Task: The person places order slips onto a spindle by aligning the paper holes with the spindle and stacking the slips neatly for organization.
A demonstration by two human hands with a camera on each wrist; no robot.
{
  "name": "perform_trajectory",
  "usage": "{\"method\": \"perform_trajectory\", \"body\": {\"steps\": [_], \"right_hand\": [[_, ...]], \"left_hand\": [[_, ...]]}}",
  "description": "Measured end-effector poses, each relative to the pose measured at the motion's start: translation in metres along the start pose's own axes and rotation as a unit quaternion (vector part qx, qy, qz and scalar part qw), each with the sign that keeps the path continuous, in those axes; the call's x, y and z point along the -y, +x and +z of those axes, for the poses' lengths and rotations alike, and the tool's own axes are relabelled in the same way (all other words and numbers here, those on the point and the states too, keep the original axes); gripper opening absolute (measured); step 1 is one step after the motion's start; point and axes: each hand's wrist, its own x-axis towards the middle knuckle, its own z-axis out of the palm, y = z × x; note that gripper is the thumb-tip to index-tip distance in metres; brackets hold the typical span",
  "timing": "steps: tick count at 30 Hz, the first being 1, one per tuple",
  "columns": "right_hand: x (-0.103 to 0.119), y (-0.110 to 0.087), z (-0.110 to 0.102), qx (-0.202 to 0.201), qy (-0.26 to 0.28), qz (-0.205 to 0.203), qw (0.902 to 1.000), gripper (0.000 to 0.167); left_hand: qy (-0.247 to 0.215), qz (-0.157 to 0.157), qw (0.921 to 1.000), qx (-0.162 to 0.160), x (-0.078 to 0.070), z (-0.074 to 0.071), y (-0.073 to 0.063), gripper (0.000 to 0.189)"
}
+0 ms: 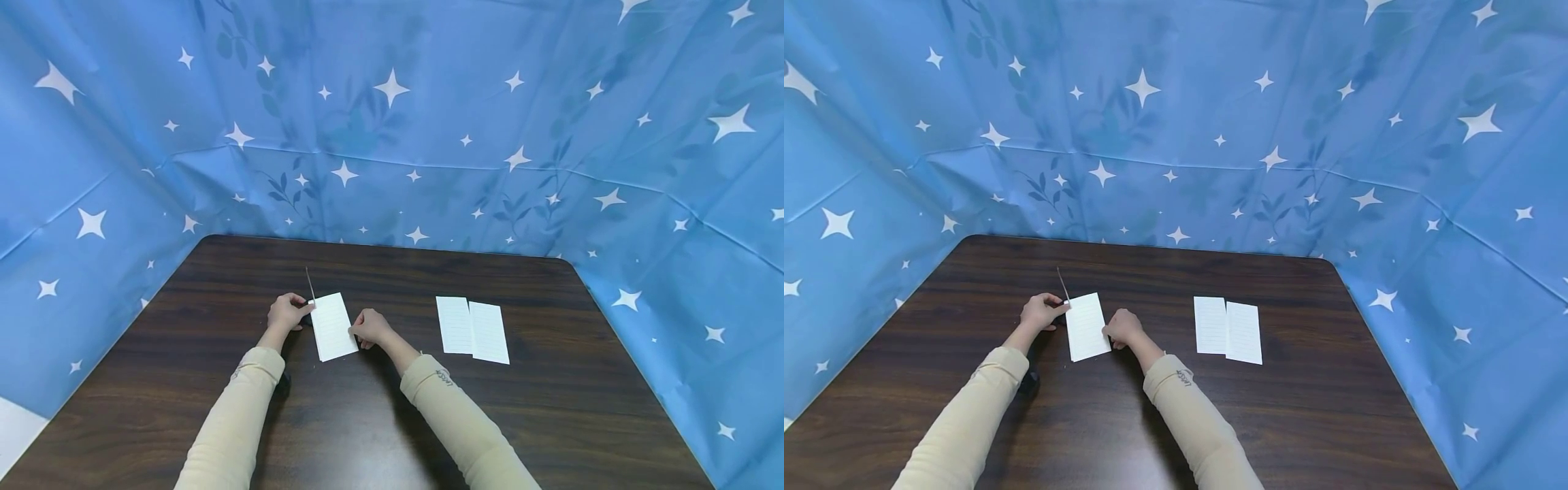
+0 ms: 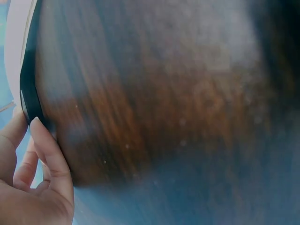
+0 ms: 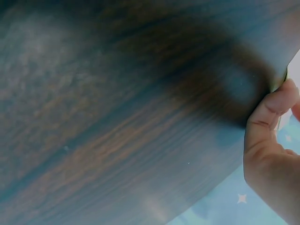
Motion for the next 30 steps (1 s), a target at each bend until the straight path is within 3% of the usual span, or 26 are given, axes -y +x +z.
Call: {"method": "perform_trajectory", "body": {"steps": [11,17,30], "right_hand": [[-0.008,-0.006,-0.011,0.056,0.104,-0.012,0.9930,0.012],[-0.014,-0.012,-0.019,0.075,0.092,-0.039,0.9922,0.016],[-0.032,-0.036,-0.043,0.077,0.027,-0.106,0.9910,0.014]], "left_hand": [[0.025,0.016,0.9995,0.011,0.003,-0.002,0.001,0.034],[0.037,0.017,0.9990,0.019,0.003,-0.003,0.000,0.035],[0.046,0.013,0.9987,0.014,0.000,-0.001,-0.003,0.033]]}}
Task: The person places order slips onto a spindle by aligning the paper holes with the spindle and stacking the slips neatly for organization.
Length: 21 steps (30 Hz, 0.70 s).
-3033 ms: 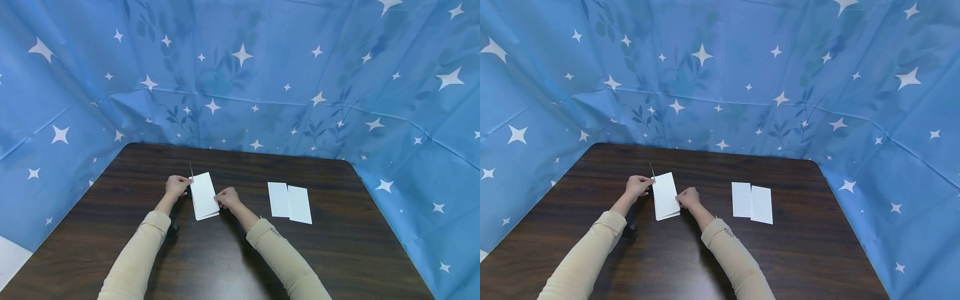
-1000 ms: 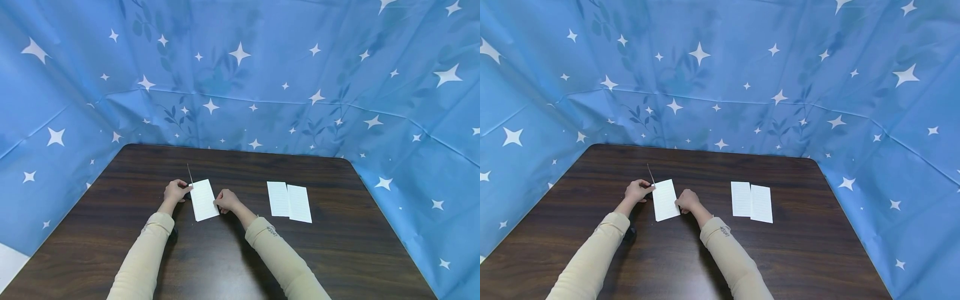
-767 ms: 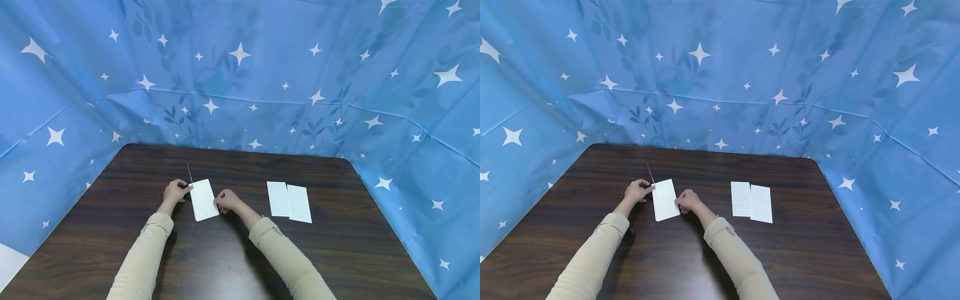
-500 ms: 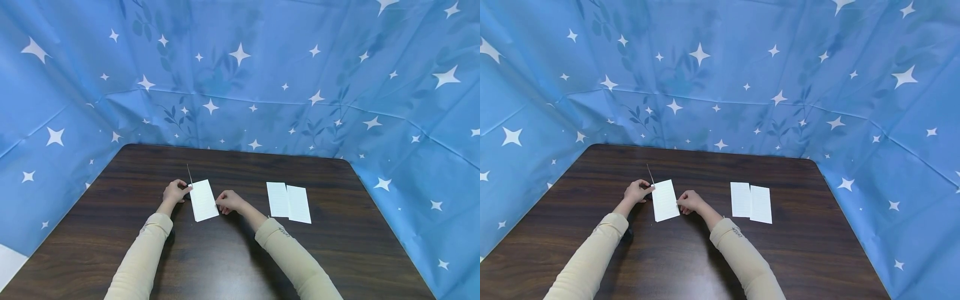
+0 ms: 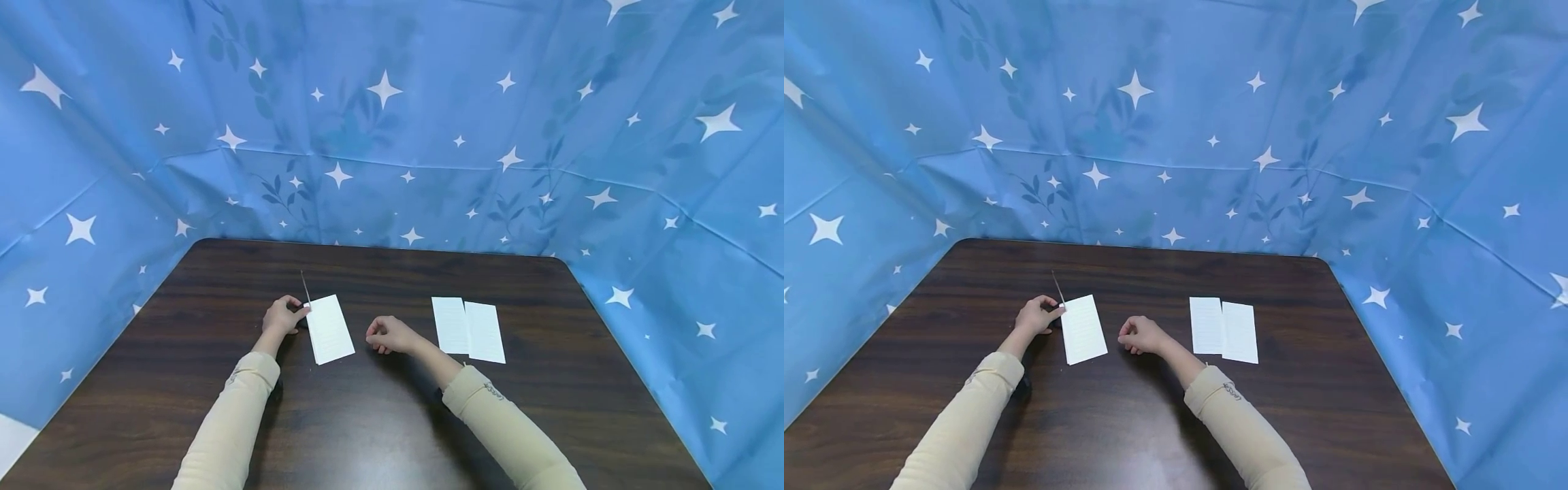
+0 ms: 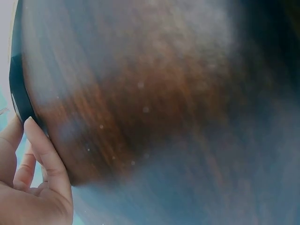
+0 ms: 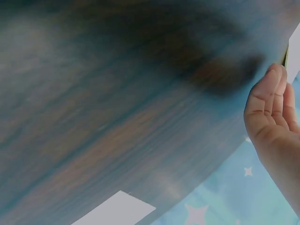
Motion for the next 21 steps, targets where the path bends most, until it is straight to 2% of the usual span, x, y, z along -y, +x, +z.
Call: {"method": "perform_trajectory", "body": {"steps": [10,21], "right_hand": [[-0.014,-0.024,-0.024,-0.017,-0.075,-0.030,0.9966,0.014],[-0.037,-0.047,-0.054,-0.044,-0.110,-0.036,0.9923,0.017]], "left_hand": [[0.003,-0.002,1.0000,0.003,0.002,0.001,0.002,0.033],[0.009,-0.002,1.0000,-0.003,-0.001,0.000,0.000,0.033]]}}
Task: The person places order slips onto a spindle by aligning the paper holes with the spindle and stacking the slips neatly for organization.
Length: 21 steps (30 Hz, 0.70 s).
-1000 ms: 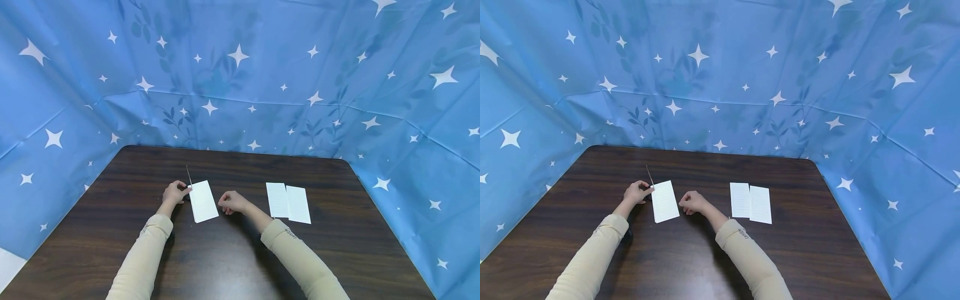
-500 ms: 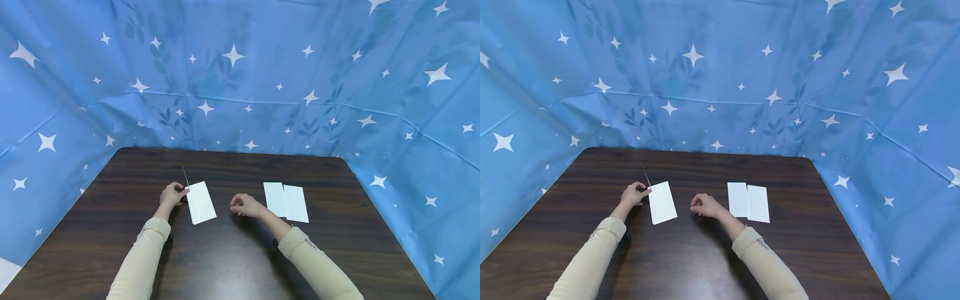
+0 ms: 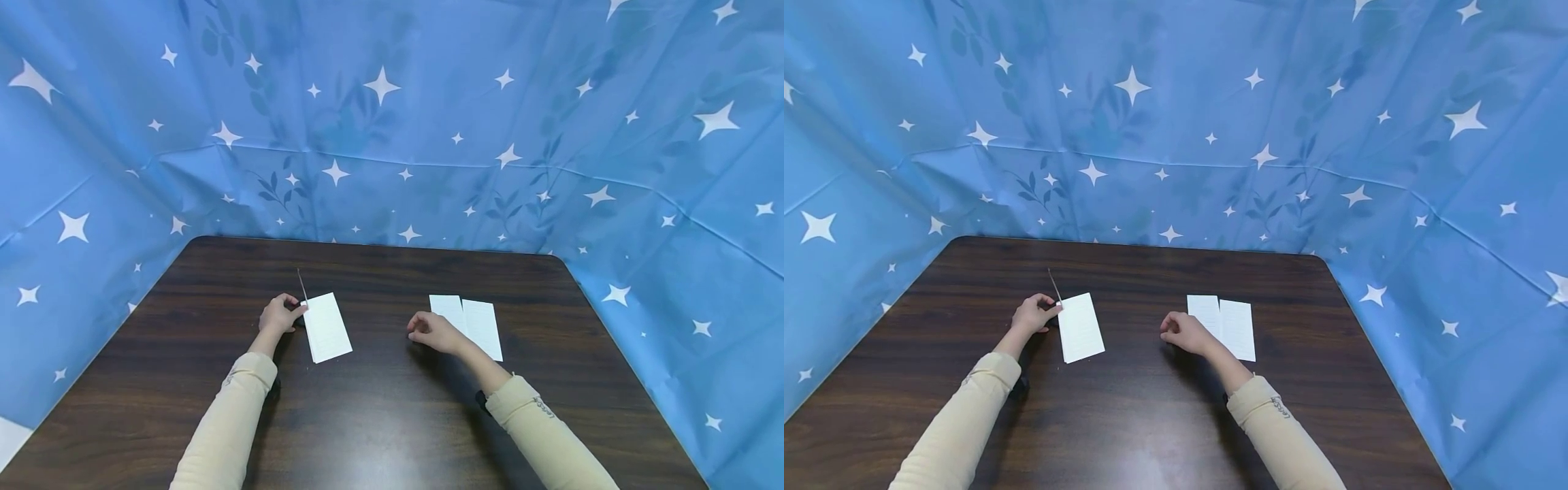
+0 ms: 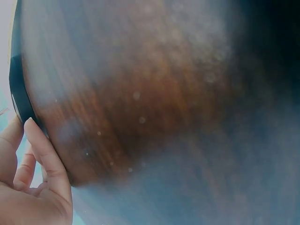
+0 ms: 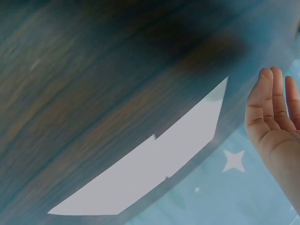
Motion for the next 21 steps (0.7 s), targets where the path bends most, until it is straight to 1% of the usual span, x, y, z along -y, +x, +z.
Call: {"method": "perform_trajectory", "body": {"steps": [7,12,18,21], "right_hand": [[-0.012,-0.008,-0.013,-0.041,-0.024,0.010,0.9988,0.014],[-0.019,-0.010,-0.016,-0.054,-0.048,0.010,0.9973,0.012],[-0.025,-0.011,-0.022,-0.058,-0.115,-0.001,0.9917,0.012],[-0.030,-0.014,-0.026,-0.057,-0.142,-0.018,0.9880,0.016]], "left_hand": [[0.001,0.002,1.0000,-0.001,0.000,0.000,-0.001,0.033],[-0.001,0.004,1.0000,-0.001,0.002,-0.003,-0.002,0.034],[-0.001,0.010,0.9999,-0.003,0.001,-0.002,-0.001,0.033],[-0.002,0.012,0.9999,-0.002,0.001,0.000,-0.002,0.033]]}}
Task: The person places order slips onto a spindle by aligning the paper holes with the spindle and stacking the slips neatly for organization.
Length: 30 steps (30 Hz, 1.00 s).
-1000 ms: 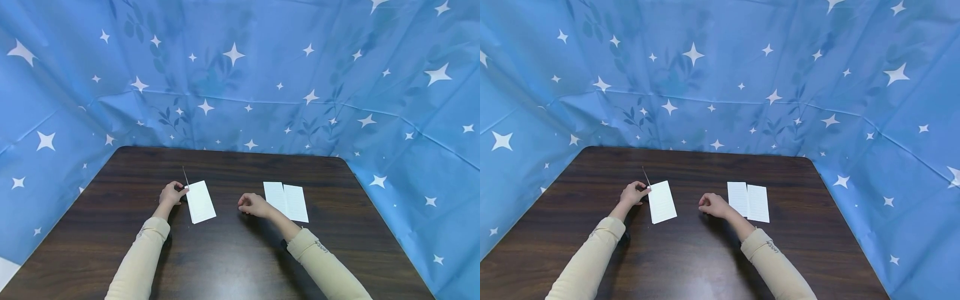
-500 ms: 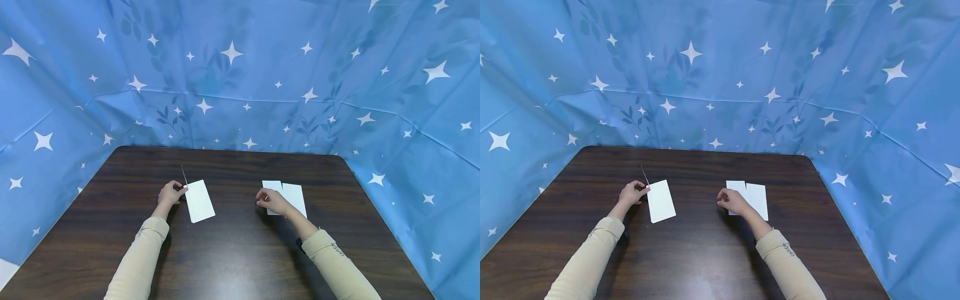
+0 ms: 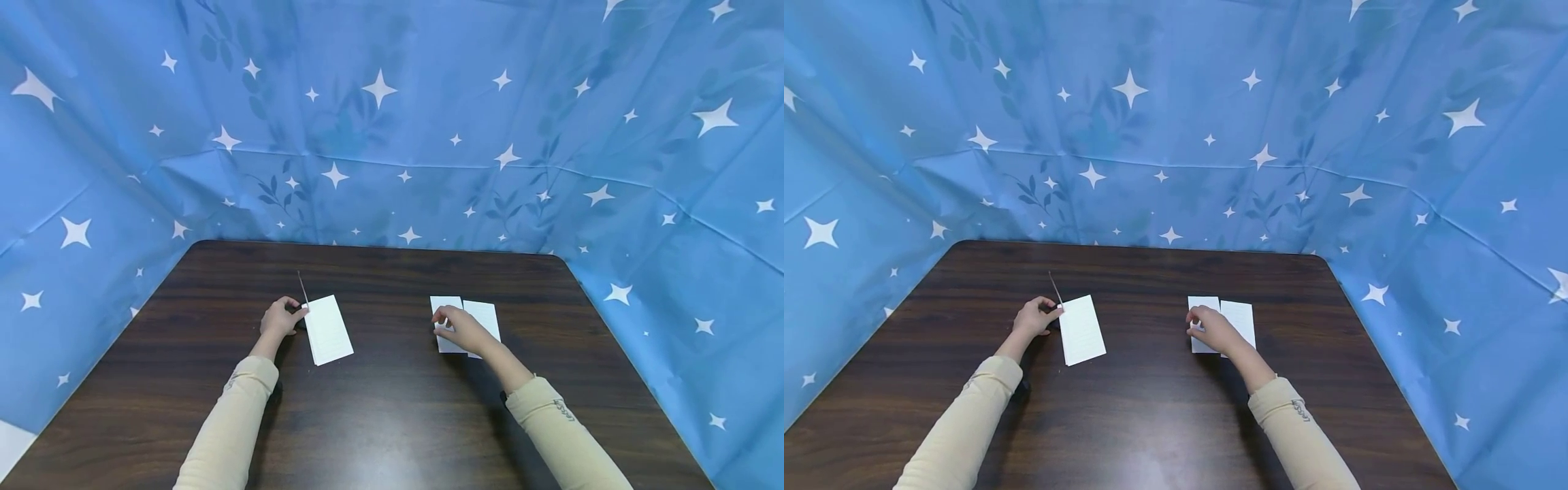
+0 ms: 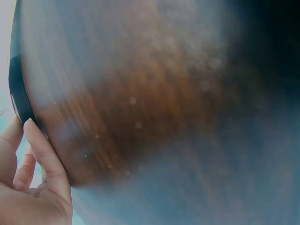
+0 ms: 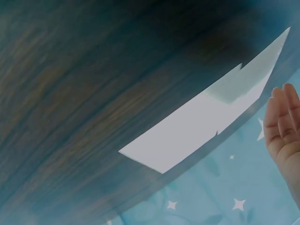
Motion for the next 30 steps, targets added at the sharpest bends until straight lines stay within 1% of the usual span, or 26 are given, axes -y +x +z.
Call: {"method": "perform_trajectory", "body": {"steps": [2,4,7,9,11,13,16,19,24,27,28,29,30], "right_hand": [[-0.004,-0.002,-0.001,-0.004,-0.027,-0.007,0.9996,0.020],[-0.006,-0.003,-0.002,-0.004,-0.059,-0.004,0.9982,0.029],[-0.008,-0.004,-0.003,0.013,-0.096,0.026,0.9949,0.049],[-0.009,-0.003,-0.004,0.038,-0.111,0.052,0.9917,0.064],[-0.010,-0.001,-0.006,0.066,-0.112,0.078,0.9884,0.077],[-0.012,0.001,-0.007,0.088,-0.115,0.096,0.9848,0.086],[-0.015,0.005,-0.008,0.113,-0.117,0.121,0.9792,0.095],[-0.016,0.008,-0.008,0.127,-0.120,0.130,0.9759,0.099],[-0.017,0.017,-0.005,0.136,-0.129,0.126,0.9742,0.100],[-0.027,0.024,0.001,0.132,-0.133,0.112,0.9758,0.103],[-0.031,0.026,0.003,0.130,-0.133,0.102,0.9773,0.105],[-0.045,0.029,0.011,0.115,-0.130,0.077,0.9818,0.108],[-0.048,0.031,0.013,0.113,-0.128,0.067,0.9830,0.110]], "left_hand": [[-0.001,-0.001,1.0000,0.001,0.001,0.001,-0.001,0.033],[-0.002,-0.002,1.0000,0.003,0.001,0.001,-0.002,0.033],[-0.003,-0.004,1.0000,0.003,0.001,0.001,-0.002,0.034],[-0.003,-0.003,1.0000,0.004,0.001,0.001,-0.001,0.034],[-0.002,-0.001,1.0000,0.004,0.000,0.000,0.000,0.034],[0.001,0.001,1.0000,0.004,0.000,0.000,0.001,0.033],[0.002,0.002,1.0000,0.004,-0.001,0.000,0.003,0.033],[0.000,-0.001,1.0000,0.002,0.000,0.000,0.003,0.033],[-0.005,0.003,1.0000,0.002,0.003,0.000,0.001,0.033],[-0.007,0.003,1.0000,0.005,0.002,0.001,0.000,0.033],[-0.006,0.001,1.0000,0.005,0.002,0.001,0.000,0.033],[-0.006,0.000,1.0000,0.004,0.001,0.001,0.000,0.033],[-0.005,-0.002,1.0000,0.003,0.000,0.000,0.000,0.033]]}}
